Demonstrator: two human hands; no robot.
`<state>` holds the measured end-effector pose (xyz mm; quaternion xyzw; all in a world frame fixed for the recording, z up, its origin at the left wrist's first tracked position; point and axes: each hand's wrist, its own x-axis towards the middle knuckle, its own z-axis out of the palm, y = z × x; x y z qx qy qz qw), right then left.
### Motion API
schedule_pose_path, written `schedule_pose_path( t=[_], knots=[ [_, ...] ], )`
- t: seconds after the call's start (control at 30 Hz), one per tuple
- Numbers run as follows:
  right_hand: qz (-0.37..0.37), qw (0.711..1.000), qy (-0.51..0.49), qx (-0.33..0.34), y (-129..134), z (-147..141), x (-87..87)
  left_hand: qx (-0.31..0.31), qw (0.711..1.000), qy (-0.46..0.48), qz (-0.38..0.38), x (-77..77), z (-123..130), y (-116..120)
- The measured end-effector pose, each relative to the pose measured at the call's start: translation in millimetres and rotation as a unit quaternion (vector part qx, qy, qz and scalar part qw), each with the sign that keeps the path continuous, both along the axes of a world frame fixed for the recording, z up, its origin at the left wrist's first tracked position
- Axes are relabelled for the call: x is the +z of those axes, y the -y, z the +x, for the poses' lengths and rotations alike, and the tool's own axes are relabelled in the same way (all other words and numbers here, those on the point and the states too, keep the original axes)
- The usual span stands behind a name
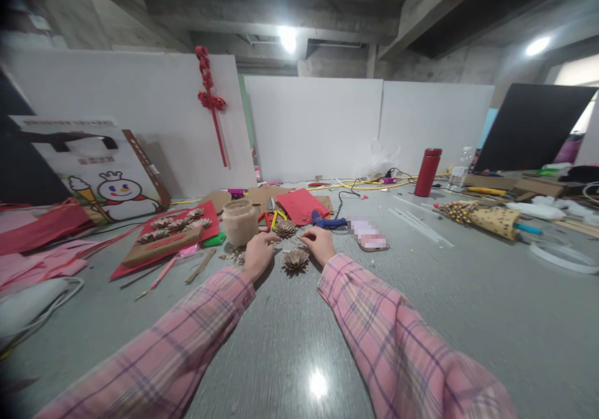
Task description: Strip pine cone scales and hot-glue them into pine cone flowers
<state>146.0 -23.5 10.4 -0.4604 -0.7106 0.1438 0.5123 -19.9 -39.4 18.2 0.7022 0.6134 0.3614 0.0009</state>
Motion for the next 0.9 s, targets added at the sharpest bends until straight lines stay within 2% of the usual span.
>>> schedule_pose_path(
  t=[0.1,0.3,0.47,0.7,0.77,0.9],
  knots=[
    [-0.007,1.000,0.013,-0.005,-1.0,0.8,-0.2,-0.049,0.998,-0.037,-0.015,0.1,3.0,-0.7],
    [-0.013,0.998,0.056,-0.009,-1.9,1.4,-0.6,-0.076,0.993,-0.075,-0.040,-2.8,5.1,-1.9],
    [-0.010,0.998,0.055,-0.021,-1.2,1.6,-0.4,-0.103,0.992,-0.036,-0.060,-5.0,1.9,-6.5],
    [-0.039,0.999,0.026,-0.022,0.7,1.4,0.1,-0.082,0.996,0.040,-0.016,-2.0,3.8,-5.1],
    [-0.015,0.998,0.050,-0.015,0.6,1.2,0.4,-0.092,0.994,0.057,-0.005,-0.9,4.7,-4.2],
    [0.082,0.992,0.096,-0.007,-1.0,0.3,-0.1,-0.119,0.990,0.079,0.010,0.1,5.4,-4.0]
  ],
)
